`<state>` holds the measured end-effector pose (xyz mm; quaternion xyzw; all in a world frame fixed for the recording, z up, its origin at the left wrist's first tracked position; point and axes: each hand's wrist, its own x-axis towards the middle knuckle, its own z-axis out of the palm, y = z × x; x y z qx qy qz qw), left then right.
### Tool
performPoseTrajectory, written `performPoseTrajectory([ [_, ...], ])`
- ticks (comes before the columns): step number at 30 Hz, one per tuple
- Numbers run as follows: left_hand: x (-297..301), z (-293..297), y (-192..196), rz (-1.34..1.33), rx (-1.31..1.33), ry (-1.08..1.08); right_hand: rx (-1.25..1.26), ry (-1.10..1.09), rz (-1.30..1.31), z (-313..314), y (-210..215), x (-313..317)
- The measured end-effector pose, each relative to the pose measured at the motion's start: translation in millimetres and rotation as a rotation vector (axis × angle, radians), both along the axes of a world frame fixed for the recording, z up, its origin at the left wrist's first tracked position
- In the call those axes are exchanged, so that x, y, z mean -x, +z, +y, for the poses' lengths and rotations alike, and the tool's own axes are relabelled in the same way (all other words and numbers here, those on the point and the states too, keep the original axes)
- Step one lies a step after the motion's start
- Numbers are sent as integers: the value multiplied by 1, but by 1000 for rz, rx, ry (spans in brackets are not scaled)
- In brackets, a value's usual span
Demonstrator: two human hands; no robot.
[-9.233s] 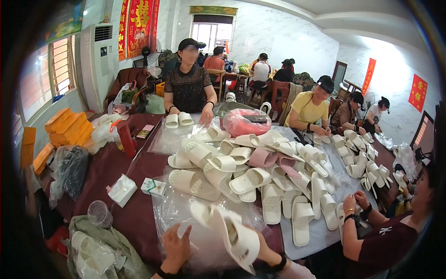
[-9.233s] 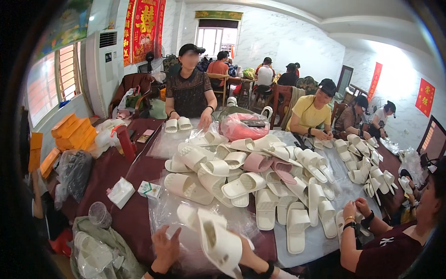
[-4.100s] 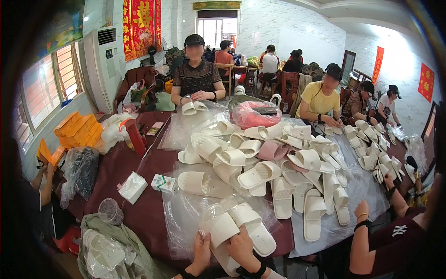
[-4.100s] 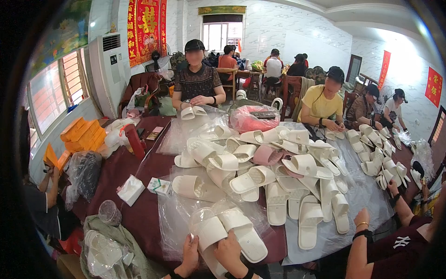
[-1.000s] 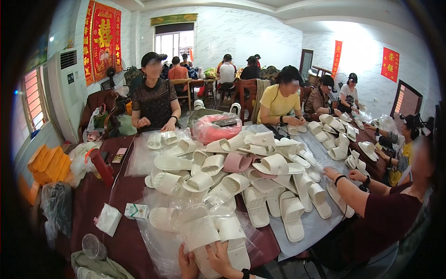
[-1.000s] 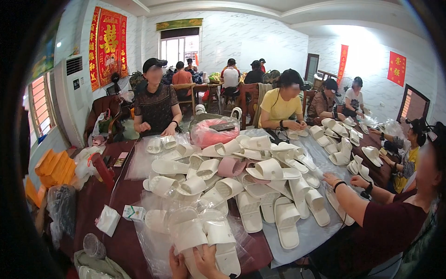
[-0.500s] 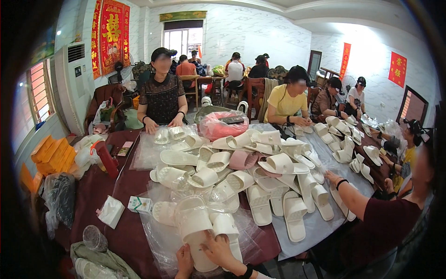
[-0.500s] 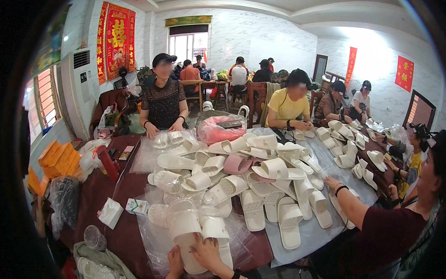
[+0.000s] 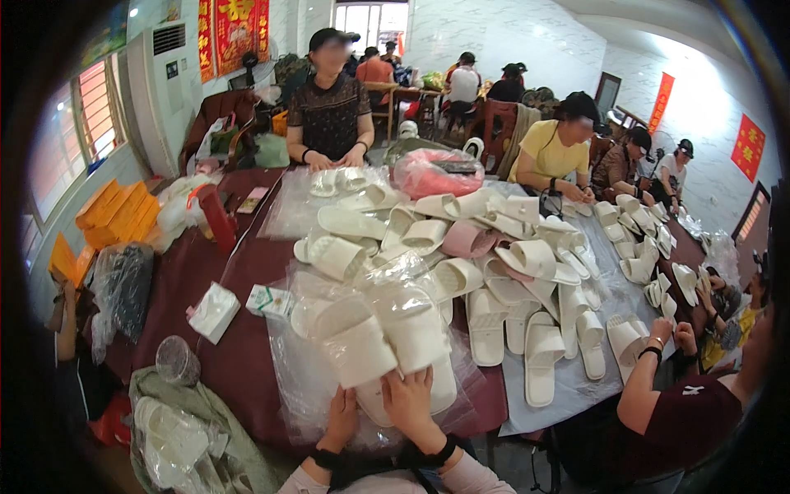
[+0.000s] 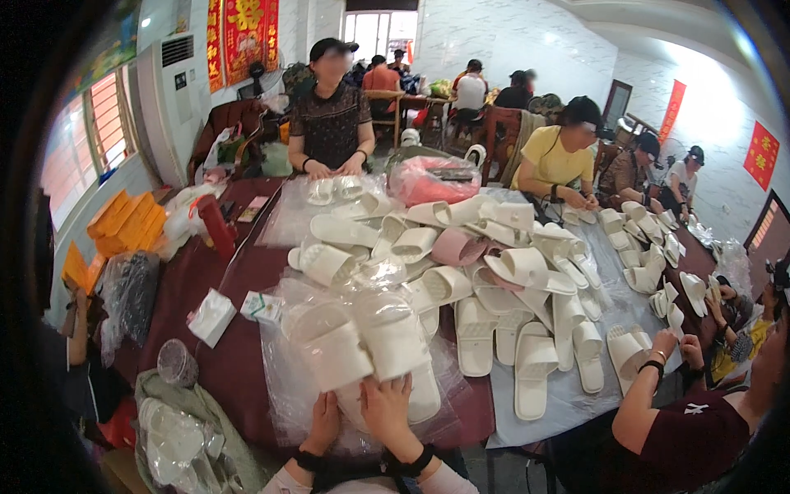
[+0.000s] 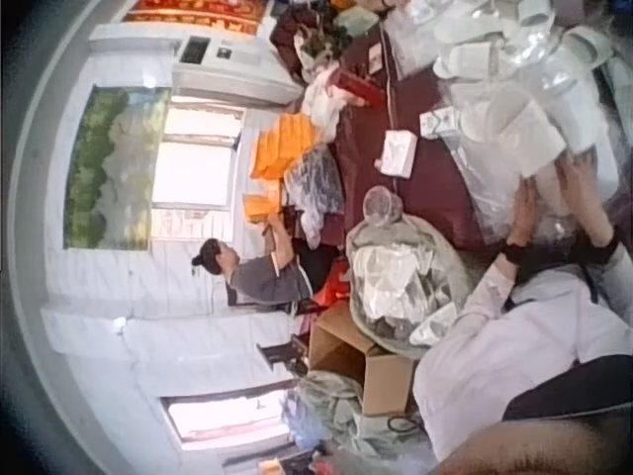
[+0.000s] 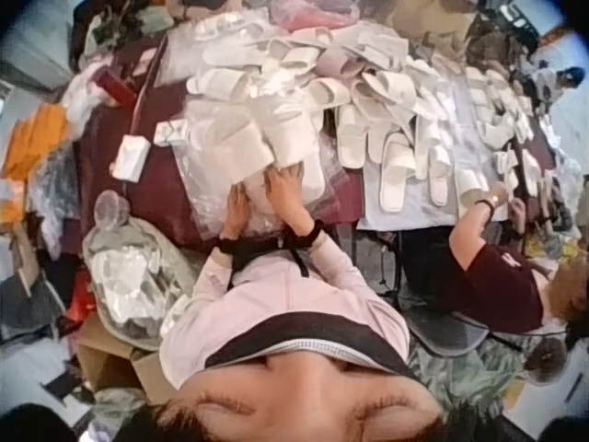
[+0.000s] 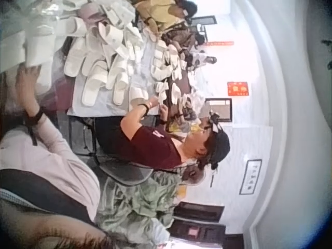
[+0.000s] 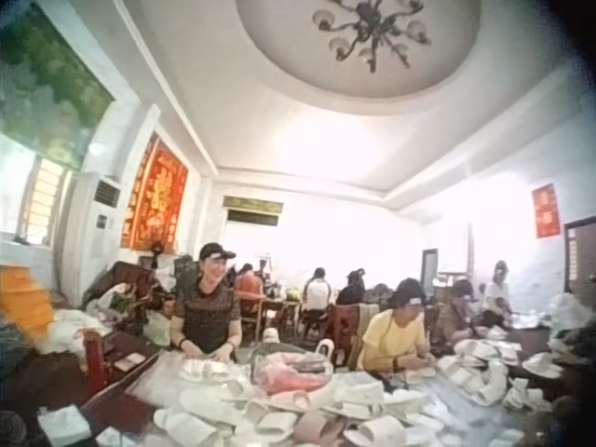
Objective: Gathering and organizing white slipper components into plastic bags in a manufacturing workshop.
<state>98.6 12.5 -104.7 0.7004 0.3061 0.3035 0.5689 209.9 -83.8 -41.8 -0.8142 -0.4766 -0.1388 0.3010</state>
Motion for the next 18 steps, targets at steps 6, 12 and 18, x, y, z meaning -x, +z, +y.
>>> performPoseTrajectory([
  [6,-6,0,6,-97,60,4,148,-70,70,1,-25,-14],
  [12,-2,-1,-12,-222,240,-46,6,24,328,-7,-11,-9],
  [18,11,2,-30,-124,301,-106,-283,83,45,-11,-10,10],
])
